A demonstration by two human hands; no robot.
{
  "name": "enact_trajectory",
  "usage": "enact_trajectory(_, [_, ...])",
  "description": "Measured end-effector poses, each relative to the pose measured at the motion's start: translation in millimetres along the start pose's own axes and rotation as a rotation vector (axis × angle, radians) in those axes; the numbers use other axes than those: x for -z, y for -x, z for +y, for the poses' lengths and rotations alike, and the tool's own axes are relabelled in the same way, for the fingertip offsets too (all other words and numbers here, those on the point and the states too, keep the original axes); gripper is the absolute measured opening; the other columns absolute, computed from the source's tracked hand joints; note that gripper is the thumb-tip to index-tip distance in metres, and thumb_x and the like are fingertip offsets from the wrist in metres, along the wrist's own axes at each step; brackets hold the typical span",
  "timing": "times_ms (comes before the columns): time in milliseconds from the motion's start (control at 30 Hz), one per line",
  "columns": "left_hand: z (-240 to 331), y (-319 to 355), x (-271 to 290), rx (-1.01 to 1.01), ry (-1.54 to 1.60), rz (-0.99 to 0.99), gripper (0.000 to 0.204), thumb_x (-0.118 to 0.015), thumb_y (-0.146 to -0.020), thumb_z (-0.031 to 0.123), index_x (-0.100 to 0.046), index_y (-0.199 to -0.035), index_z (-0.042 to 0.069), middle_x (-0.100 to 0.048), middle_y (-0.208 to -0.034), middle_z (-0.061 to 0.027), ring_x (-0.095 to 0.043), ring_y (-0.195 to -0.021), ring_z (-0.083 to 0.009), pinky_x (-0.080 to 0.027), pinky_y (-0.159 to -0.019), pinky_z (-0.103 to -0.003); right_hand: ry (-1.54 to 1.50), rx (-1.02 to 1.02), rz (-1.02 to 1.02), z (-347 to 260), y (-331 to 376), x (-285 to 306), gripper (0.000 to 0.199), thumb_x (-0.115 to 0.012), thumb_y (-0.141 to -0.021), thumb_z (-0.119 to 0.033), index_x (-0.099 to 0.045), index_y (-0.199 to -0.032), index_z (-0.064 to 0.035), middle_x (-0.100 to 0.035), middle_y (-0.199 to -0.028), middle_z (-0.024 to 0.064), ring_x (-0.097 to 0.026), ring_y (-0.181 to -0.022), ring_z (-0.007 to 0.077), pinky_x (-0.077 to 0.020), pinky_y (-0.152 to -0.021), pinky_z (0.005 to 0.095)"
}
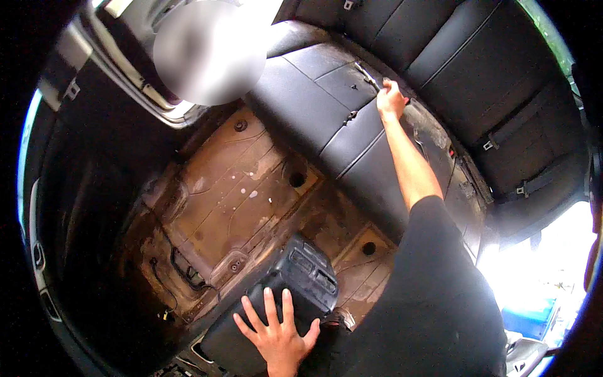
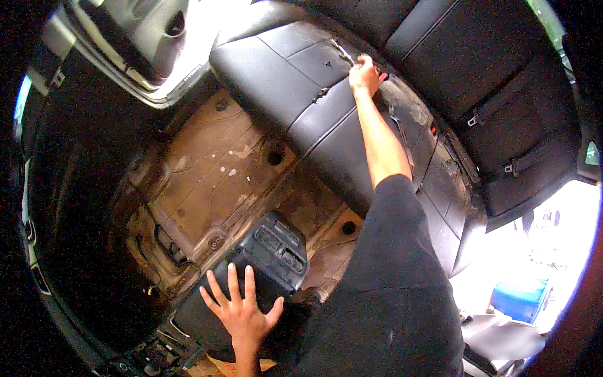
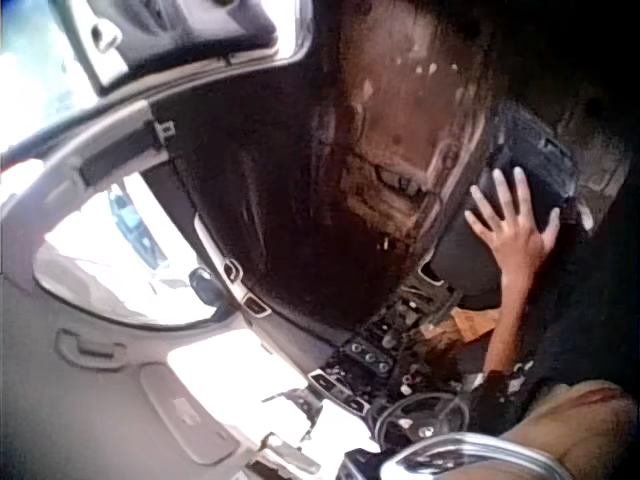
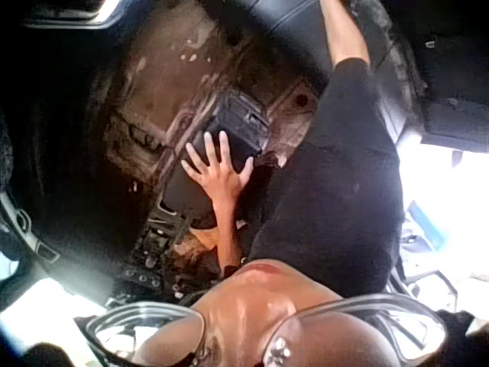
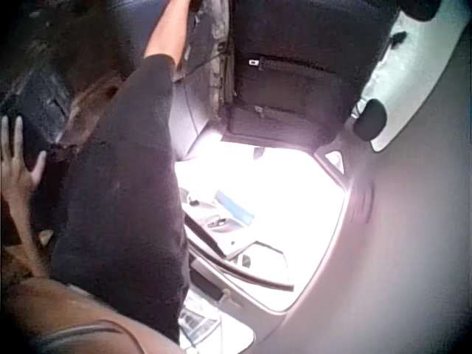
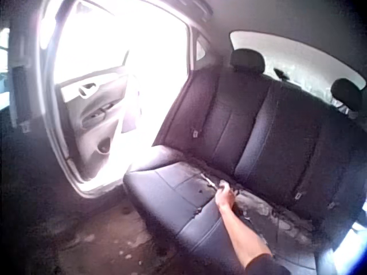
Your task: The person removes the center console trim and dashboard components of a car using a wrench and their hands. They detach panels, disconnect wiring, and place removed parts on the back seat.
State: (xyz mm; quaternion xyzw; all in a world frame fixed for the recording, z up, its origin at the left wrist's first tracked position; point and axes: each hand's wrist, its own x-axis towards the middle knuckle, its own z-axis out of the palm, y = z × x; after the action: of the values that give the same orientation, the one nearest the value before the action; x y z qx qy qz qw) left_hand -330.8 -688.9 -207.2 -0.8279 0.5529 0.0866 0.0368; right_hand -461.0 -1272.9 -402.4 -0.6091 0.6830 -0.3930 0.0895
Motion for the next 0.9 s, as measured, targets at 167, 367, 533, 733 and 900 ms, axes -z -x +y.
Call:
enact_trajectory(167, [4, -4, -1, 0.02, -0.012, -0.012, 0.082, -0.065, -0.073, 0.066, -0.056, -0.135, 0.013, -0.046, -0.146, -0.0157, -0.032, -0.138, -0.0537, -0.017, -0.111, -0.07, -0.05, 0.151, -0.076, -13, 4, -13, 0.021, -0.056, -0.082, -0.02, -0.076, -0.087, -0.0187, -0.073, -0.092, 0.0138, -0.07, -0.091, 0.0345, -0.0545, -0.081, 0.0442])
enact_trajectory(367, [7, -6, -3, 0.018, 0.07, 0.013, 0.078, -0.064, -0.075, 0.069, -0.06, -0.132, 0.015, -0.049, -0.144, -0.0136, -0.034, -0.138, -0.051, -0.018, -0.111, -0.07, -0.108, 0.23, -0.205, 8, -5, -8, 0.024, -0.057, -0.08, -0.027, -0.076, -0.089, -0.0155, -0.074, -0.085, 0.0101, -0.072, -0.083, 0.0276, -0.0548, -0.075, 0.0384])
enact_trajectory(533, [-1, -13, -4, 0.036, 0.186, 0.074, 0.078, -0.069, -0.073, 0.065, -0.059, -0.132, 0.015, -0.048, -0.143, -0.0127, -0.033, -0.139, -0.0469, -0.017, -0.112, -0.068, -0.289, 0.579, -0.591, -11, 16, 4, 0.031, -0.051, -0.082, -0.013, -0.075, -0.103, -0.0092, -0.074, -0.106, 0.0091, -0.069, -0.103, 0.0192, -0.0515, -0.091, 0.0309])
enact_trajectory(733, [-28, 23, -14, 0.022, 0.502, 0.22, 0.073, -0.073, -0.076, 0.046, -0.054, -0.135, 0.008, -0.046, -0.146, -0.016, -0.025, -0.145, -0.0442, -0.015, -0.115, -0.064, -0.418, 0.491, -0.994, -44, 89, 55, 0.042, -0.052, -0.088, -0.013, -0.066, -0.126, 0.0009, -0.066, -0.128, 0.0134, -0.06, -0.121, 0.0232, -0.0415, -0.107, 0.0322])
enact_trajectory(900, [11, 31, -58, -0.127, 0.563, 0.547, 0.055, -0.069, -0.069, 0.03, -0.067, -0.111, -0.005, -0.057, -0.131, -0.0234, -0.035, -0.141, -0.0435, -0.013, -0.12, -0.061, 0.234, 0.937, -0.719, 131, -61, 69, 0.042, -0.046, -0.101, -0.027, -0.058, -0.129, 0.0023, -0.06, -0.128, 0.0212, -0.055, -0.122, 0.0372, -0.0384, -0.108, 0.0435])
